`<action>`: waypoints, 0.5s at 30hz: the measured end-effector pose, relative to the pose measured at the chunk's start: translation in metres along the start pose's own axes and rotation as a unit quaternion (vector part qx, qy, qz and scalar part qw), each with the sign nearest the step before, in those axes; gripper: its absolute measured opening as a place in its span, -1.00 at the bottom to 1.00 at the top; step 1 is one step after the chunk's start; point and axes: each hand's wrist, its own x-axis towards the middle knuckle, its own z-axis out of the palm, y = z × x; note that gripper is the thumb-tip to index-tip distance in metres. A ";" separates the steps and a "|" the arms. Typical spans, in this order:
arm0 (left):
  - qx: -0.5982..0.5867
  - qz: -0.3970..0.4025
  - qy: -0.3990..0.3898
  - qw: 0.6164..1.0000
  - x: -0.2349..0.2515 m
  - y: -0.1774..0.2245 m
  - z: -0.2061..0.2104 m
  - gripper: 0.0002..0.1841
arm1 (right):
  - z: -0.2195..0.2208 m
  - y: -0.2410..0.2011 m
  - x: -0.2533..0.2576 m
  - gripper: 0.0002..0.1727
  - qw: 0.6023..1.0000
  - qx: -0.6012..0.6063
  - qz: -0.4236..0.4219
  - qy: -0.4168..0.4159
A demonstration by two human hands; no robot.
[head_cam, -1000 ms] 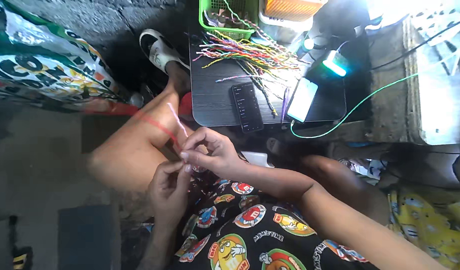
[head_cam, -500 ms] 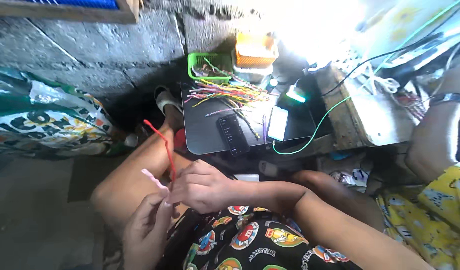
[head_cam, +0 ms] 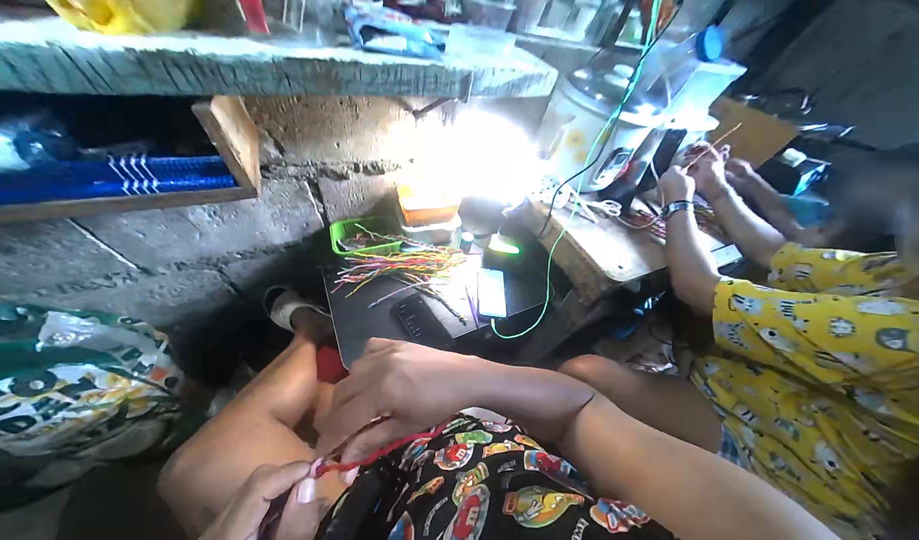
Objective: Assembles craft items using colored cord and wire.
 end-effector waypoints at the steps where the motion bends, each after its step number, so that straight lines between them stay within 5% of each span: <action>1: 0.016 0.023 0.005 1.000 0.000 0.003 0.002 -0.72 | 0.000 -0.005 0.000 -0.77 1.000 0.010 -0.003 0.018; 7: 0.232 0.200 0.121 0.944 0.001 0.016 0.023 -0.79 | 0.006 -0.033 -0.001 -0.48 0.985 0.061 0.141 0.081; 15: 0.146 0.153 0.100 0.972 -0.001 0.023 0.027 -0.56 | -0.009 -0.063 -0.026 -0.72 0.994 -0.037 0.040 0.093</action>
